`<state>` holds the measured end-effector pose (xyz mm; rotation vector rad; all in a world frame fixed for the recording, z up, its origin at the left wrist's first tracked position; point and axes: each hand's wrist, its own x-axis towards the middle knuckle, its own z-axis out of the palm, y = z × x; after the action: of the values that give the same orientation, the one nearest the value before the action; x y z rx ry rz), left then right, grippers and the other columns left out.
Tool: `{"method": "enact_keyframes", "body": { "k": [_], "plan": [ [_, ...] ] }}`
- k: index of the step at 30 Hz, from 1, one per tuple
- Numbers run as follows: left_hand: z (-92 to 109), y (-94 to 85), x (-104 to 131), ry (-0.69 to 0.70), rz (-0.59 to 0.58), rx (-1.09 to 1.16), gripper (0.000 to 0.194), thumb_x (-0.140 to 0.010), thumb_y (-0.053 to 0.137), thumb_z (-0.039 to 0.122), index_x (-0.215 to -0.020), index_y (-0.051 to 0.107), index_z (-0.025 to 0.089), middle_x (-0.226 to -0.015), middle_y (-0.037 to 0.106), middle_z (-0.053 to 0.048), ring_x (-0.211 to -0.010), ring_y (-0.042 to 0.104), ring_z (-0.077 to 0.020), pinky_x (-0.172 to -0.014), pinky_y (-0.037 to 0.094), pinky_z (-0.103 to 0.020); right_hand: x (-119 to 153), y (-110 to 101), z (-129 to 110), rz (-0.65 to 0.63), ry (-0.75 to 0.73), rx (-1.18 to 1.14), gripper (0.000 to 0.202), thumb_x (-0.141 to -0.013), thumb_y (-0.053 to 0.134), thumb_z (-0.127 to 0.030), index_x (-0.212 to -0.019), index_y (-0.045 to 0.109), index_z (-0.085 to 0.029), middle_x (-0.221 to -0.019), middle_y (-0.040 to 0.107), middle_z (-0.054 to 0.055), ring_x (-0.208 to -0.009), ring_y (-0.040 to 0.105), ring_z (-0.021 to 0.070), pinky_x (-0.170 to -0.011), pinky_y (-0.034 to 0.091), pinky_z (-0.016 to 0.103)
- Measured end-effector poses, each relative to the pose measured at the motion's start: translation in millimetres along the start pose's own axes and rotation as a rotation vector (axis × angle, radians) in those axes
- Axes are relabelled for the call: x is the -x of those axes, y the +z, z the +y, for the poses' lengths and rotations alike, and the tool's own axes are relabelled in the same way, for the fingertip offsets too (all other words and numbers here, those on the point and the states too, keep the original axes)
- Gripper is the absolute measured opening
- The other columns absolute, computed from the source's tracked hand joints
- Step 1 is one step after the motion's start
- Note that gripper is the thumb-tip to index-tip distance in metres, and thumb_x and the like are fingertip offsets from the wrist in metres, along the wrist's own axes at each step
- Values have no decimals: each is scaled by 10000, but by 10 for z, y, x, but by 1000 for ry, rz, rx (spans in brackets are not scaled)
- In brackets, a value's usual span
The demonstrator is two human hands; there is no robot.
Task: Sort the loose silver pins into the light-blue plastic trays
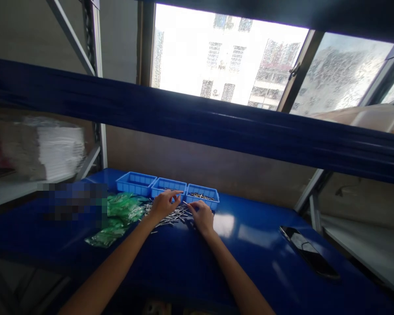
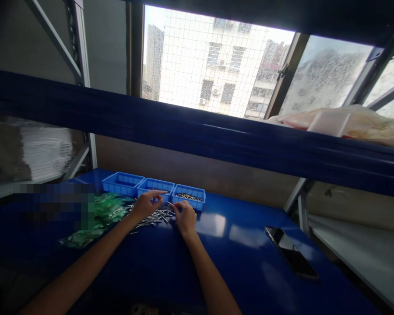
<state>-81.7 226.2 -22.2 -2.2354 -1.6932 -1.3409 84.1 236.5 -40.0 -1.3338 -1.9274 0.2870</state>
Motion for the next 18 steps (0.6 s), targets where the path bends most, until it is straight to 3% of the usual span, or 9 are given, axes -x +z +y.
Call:
{"method": "enact_keyframes", "body": {
  "k": [5, 12, 18],
  "plan": [
    [-25, 85, 19, 17, -101, 63, 344, -813, 441, 437, -1030, 633, 252, -775, 646, -1, -606, 532, -109, -583, 389, -209, -59, 11, 22, 84, -9, -197, 307, -783, 484, -463, -805, 678, -225, -812, 649, 4, -570, 537, 116, -581, 409, 233],
    [-6, 99, 7, 3, -97, 97, 304, -789, 488, 448, -813, 684, 217, -738, 645, -5, -610, 531, -114, -598, 386, -213, -61, -40, -23, 151, 34, -269, 305, -739, 531, -477, -750, 680, -211, -804, 661, 25, -648, 576, 146, -611, 424, 248],
    [32, 105, 33, 25, -119, 64, 243, -784, 512, 405, -774, 668, 220, -728, 632, 10, -588, 525, -108, -574, 378, -218, -46, -57, 13, 171, 113, -171, 317, -729, 534, -506, -713, 677, -224, -802, 658, 13, -679, 579, 158, -604, 404, 249]
  ]
}}
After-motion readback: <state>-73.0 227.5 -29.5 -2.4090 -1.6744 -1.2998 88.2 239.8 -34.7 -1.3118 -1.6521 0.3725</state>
